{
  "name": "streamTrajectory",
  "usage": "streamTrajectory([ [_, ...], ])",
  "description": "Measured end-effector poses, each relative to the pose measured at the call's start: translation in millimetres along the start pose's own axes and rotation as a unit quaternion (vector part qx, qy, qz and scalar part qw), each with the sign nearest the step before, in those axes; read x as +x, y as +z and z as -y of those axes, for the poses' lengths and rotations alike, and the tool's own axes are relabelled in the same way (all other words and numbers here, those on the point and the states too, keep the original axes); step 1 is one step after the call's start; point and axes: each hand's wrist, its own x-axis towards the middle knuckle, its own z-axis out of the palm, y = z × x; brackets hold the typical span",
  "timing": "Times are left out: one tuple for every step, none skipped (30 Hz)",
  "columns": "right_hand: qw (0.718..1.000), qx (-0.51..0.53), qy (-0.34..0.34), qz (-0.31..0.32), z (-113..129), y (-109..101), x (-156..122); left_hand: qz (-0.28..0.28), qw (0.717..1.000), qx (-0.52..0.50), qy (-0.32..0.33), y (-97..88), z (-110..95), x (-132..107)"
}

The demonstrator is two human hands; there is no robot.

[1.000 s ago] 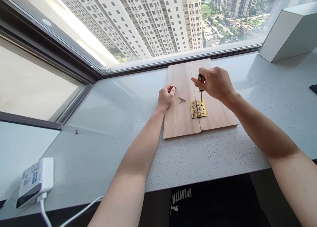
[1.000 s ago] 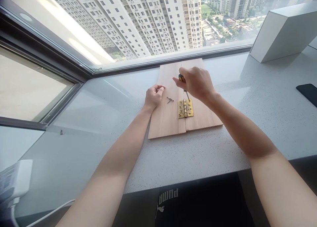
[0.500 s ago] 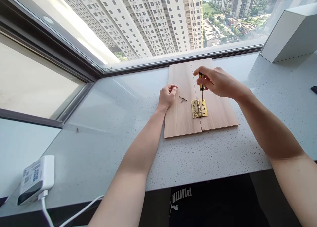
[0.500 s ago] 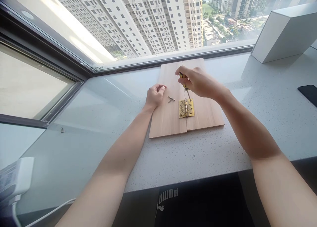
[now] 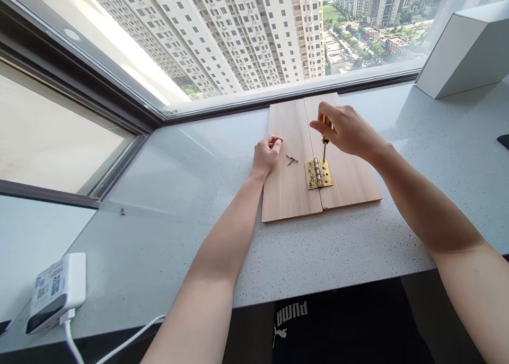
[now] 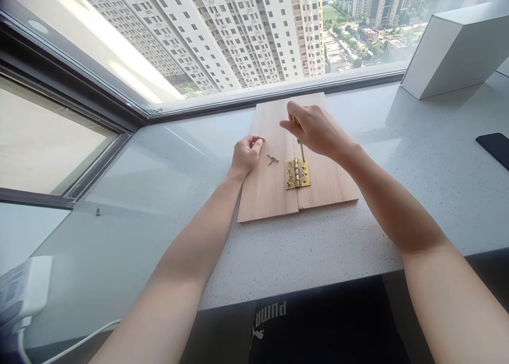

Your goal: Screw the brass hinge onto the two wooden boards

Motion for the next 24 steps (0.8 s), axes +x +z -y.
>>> streamTrajectory([
  [1.000, 0.018, -0.006, 0.018, -1.4, -3.0, -1.2, 0.000, 1.000, 0.000, 0.001, 0.1, 0.6, 0.2],
  [0.999, 0.039, -0.008, 0.037, -2.8, -6.0, -2.3, 0.000, 1.000, 0.001, 0.000, 0.3, 1.0, 0.3],
  [0.997, 0.060, -0.006, 0.055, -4.1, -8.6, -3.2, 0.000, 1.000, 0.002, -0.001, 0.5, 1.1, 0.3],
  [0.994, 0.077, -0.002, 0.072, -5.0, -10.6, -3.7, -0.001, 1.000, 0.003, -0.002, 0.6, 1.0, 0.4],
  [0.992, 0.088, 0.003, 0.086, -5.4, -11.9, -4.0, -0.002, 1.000, 0.004, -0.004, 0.8, 0.8, 0.4],
  [0.991, 0.094, 0.005, 0.093, -5.2, -12.4, -4.0, -0.003, 1.000, 0.005, -0.005, 0.9, 0.5, 0.3],
  [0.991, 0.093, 0.006, 0.093, -4.5, -12.2, -3.9, -0.003, 1.000, 0.006, -0.005, 1.0, 0.3, 0.3],
  [0.992, 0.088, 0.006, 0.087, -3.2, -11.4, -3.7, -0.003, 1.000, 0.005, -0.004, 1.2, 0.1, 0.3],
  [0.993, 0.083, 0.007, 0.079, -1.6, -10.0, -3.5, -0.003, 1.000, 0.004, -0.002, 1.2, 0.0, 0.4],
  [0.995, 0.077, 0.009, 0.069, 0.3, -8.2, -3.4, -0.004, 1.000, 0.003, 0.000, 1.3, 0.0, 0.4],
  [0.996, 0.071, 0.013, 0.058, 2.4, -5.8, -3.3, -0.005, 1.000, 0.003, 0.001, 1.4, 0.1, 0.5],
  [0.997, 0.064, 0.018, 0.047, 4.5, -2.9, -3.3, -0.006, 1.000, 0.002, 0.002, 1.6, 0.4, 0.5],
  [0.997, 0.056, 0.024, 0.036, 6.6, 0.6, -3.2, -0.008, 1.000, 0.002, 0.003, 1.7, 0.7, 0.6],
  [0.998, 0.045, 0.029, 0.023, 8.8, 4.4, -3.1, -0.009, 1.000, 0.002, 0.002, 1.8, 1.0, 0.6],
  [0.999, 0.031, 0.033, 0.007, 11.0, 8.5, -3.0, -0.009, 1.000, 0.002, 0.002, 1.9, 1.3, 0.7],
  [0.999, 0.015, 0.038, -0.011, 13.3, 12.4, -2.9, -0.009, 1.000, 0.001, 0.001, 2.1, 1.5, 0.7],
  [0.999, 0.001, 0.043, -0.030, 15.5, 15.7, -2.7, -0.008, 1.000, 0.001, 0.000, 2.2, 1.7, 0.7],
  [0.998, -0.008, 0.047, -0.045, 17.5, 18.0, -2.7, -0.007, 1.000, 0.000, -0.001, 2.3, 1.7, 0.7],
  [0.997, -0.005, 0.053, -0.052, 19.3, 18.9, -2.6, -0.007, 1.000, 0.000, -0.001, 2.3, 1.7, 0.7],
  [0.997, 0.011, 0.057, -0.048, 20.7, 18.1, -2.6, -0.008, 1.000, 0.000, 0.000, 2.4, 1.6, 0.7],
  [0.997, 0.036, 0.061, -0.035, 21.6, 15.7, -2.7, -0.009, 1.000, 0.000, 0.000, 2.4, 1.5, 0.6],
  [0.996, 0.065, 0.066, -0.015, 21.8, 11.7, -2.7, -0.010, 1.000, 0.000, 0.001, 2.3, 1.3, 0.6],
  [0.993, 0.093, 0.070, 0.009, 21.3, 6.6, -2.8, -0.010, 1.000, 0.000, 0.000, 2.3, 1.0, 0.5],
  [0.990, 0.116, 0.073, 0.032, 20.1, 0.7, -2.8, -0.008, 1.000, 0.001, -0.001, 2.2, 0.8, 0.4],
])
